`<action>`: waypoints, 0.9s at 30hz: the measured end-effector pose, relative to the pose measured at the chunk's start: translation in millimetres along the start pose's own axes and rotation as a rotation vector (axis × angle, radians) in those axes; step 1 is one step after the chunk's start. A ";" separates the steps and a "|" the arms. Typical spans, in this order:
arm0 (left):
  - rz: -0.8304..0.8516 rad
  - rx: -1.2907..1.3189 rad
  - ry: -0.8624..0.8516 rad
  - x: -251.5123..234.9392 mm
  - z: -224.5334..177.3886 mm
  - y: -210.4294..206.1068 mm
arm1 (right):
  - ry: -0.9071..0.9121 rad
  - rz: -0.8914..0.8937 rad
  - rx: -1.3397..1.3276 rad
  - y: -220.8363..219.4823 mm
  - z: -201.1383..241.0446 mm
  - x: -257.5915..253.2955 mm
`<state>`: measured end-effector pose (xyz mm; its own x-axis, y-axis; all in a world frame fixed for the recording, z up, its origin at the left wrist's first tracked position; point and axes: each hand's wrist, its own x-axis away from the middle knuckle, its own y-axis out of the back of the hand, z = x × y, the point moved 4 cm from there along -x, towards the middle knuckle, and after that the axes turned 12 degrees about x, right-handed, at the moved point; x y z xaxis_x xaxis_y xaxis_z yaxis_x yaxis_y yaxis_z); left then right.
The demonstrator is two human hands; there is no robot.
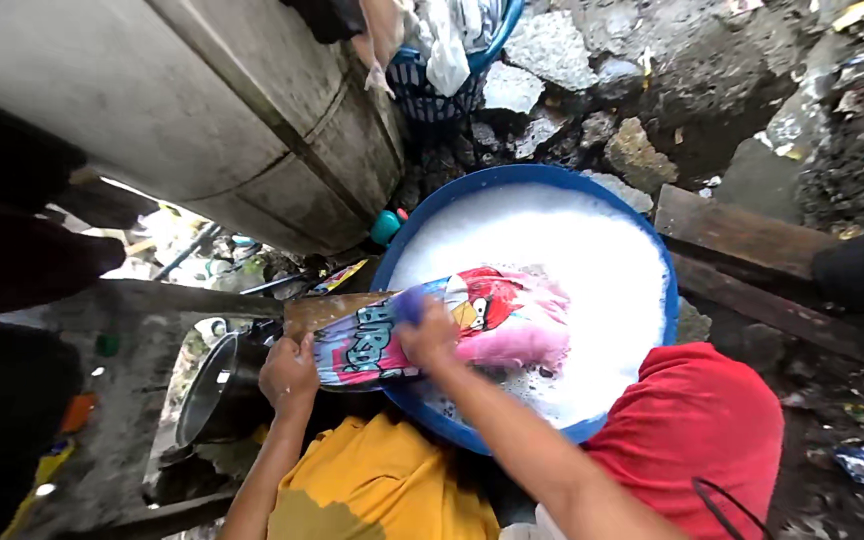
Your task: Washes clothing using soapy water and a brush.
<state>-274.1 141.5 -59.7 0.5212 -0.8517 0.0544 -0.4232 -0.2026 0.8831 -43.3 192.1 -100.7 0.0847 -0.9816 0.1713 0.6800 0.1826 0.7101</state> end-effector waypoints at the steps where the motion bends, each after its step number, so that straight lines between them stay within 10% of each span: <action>1: 0.012 -0.014 -0.009 0.2 -0.4 1.5 | 0.155 0.091 0.044 -23.0 37.4 22.1; 4: 0.023 -0.023 -0.042 2.2 -1.5 2.7 | 0.342 0.095 0.129 -31.8 42.7 35.2; 10: 0.050 0.035 -0.074 -1.8 -1.8 5.3 | -0.329 0.027 0.256 93.6 -189.8 -22.7; 16: 0.406 -0.340 -0.092 10.2 -52.6 43.1 | -0.706 -0.175 0.006 161.2 -208.8 -18.1; 23: 0.609 0.754 0.026 103.6 -175.6 41.3 | 0.310 0.008 -0.122 142.2 -10.1 78.9; 27: 0.559 1.101 0.102 131.9 -205.6 46.6 | 0.635 -0.427 0.005 145.3 32.2 105.5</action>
<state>-72.7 119.1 84.4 0.1030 -0.9202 0.3777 -0.9776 -0.1637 -0.1322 40.9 116.9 42.6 0.2187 -0.8107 -0.5430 0.7442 -0.2214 0.6302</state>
